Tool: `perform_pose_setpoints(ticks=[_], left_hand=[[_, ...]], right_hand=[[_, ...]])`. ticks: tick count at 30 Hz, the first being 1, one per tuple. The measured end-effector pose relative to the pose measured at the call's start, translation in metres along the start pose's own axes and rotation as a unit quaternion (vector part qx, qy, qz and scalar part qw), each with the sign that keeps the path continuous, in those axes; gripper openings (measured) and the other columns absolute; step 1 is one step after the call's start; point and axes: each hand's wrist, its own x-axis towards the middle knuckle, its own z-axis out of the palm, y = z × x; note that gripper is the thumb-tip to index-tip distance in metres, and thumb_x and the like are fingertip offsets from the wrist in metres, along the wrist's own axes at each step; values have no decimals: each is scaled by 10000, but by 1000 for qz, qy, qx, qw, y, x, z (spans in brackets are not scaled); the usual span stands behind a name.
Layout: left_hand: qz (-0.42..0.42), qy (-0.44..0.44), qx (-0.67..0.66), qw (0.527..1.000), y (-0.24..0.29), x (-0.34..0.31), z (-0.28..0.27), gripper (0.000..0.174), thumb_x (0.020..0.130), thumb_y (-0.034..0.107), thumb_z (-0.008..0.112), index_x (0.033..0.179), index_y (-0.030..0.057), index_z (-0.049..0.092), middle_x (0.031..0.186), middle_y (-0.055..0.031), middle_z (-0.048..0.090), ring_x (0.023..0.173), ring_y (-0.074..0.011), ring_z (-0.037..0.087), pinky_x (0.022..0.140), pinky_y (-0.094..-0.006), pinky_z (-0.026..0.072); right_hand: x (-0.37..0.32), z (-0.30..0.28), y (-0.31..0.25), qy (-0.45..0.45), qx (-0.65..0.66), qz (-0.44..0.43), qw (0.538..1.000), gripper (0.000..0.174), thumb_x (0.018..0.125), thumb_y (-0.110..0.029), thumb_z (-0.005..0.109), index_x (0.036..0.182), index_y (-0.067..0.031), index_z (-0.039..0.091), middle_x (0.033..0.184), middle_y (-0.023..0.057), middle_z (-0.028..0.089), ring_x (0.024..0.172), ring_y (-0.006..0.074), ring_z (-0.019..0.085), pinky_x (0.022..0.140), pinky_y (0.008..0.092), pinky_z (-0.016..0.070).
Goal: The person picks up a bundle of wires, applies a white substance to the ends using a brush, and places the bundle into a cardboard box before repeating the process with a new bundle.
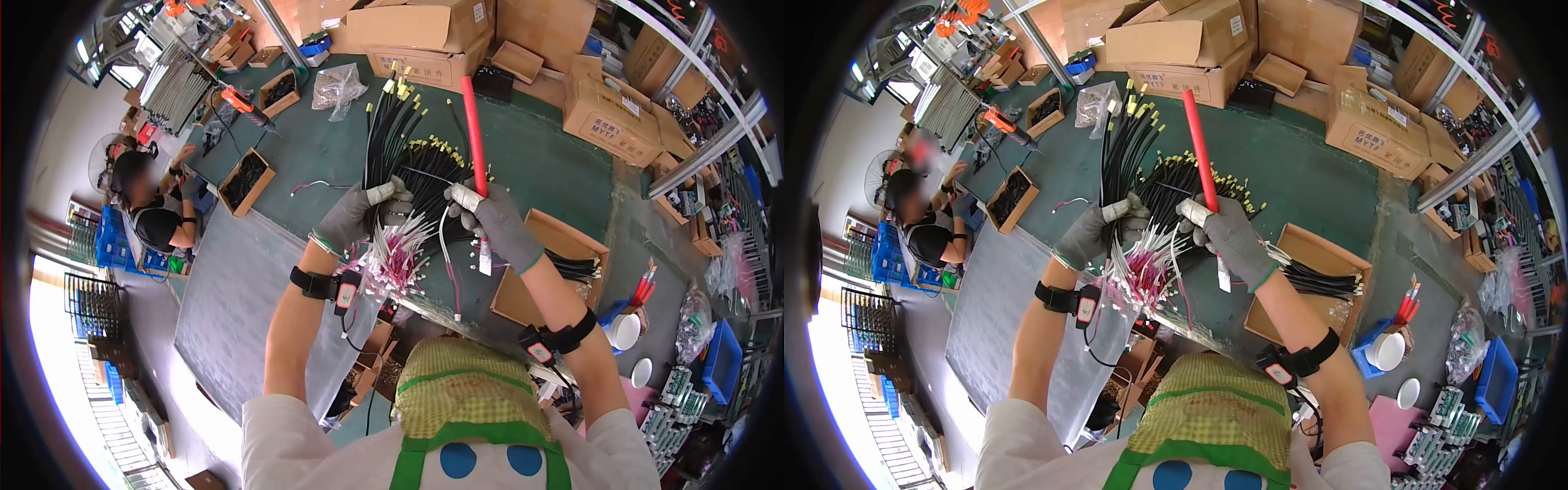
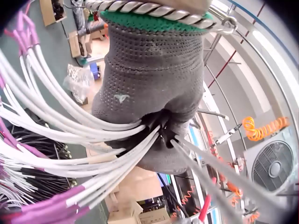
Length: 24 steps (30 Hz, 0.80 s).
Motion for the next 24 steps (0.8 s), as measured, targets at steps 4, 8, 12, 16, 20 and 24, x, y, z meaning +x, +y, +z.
perform_pose_setpoints(ticks=[4,8,12,16,20,24], left_hand=[[-13,-39,-57,998,-18,8,43,245,858,158,544,1060,25,506,1007,-108,577,900,-214,596,788,-348,507],[-29,-64,-54,996,-30,10,71,286,875,184,516,1101,13,485,922,-68,580,803,-159,594,785,-356,510],[-18,-136,-73,988,-57,20,87,180,868,236,534,915,62,519,604,14,446,515,-74,369,555,-258,395],[-23,-177,-95,979,-58,17,116,314,788,255,639,995,66,498,671,20,451,540,-78,422,569,-275,425],[-96,-236,-89,963,-74,21,140,321,771,225,652,1001,69,493,667,-10,472,528,-93,419,560,-291,407],[-129,-245,-72,958,-87,32,166,310,762,241,662,964,62,508,644,-10,469,540,-100,430,576,-306,415]], right_hand=[[0,3,-3,1,-86,22,996,253,829,-265,587,768,-20,594,518,15,515,421,62,442,384,216,330],[-5,-9,1,73,-180,-64,979,248,791,-259,623,735,-20,591,528,36,528,469,93,503,452,248,394],[-22,-30,-9,82,-287,-81,951,305,707,-344,687,741,-50,613,585,59,540,555,114,529,545,281,419],[-34,-71,-11,181,-161,-176,954,394,746,-425,638,797,-35,606,637,28,574,572,89,519,511,259,396],[-56,-107,-22,154,-7,-68,986,511,796,-536,527,857,-30,577,668,33,564,530,56,459,451,207,344],[-77,-123,-14,87,59,-130,986,514,788,-516,541,886,-12,571,732,45,581,485,42,413,442,187,338]])
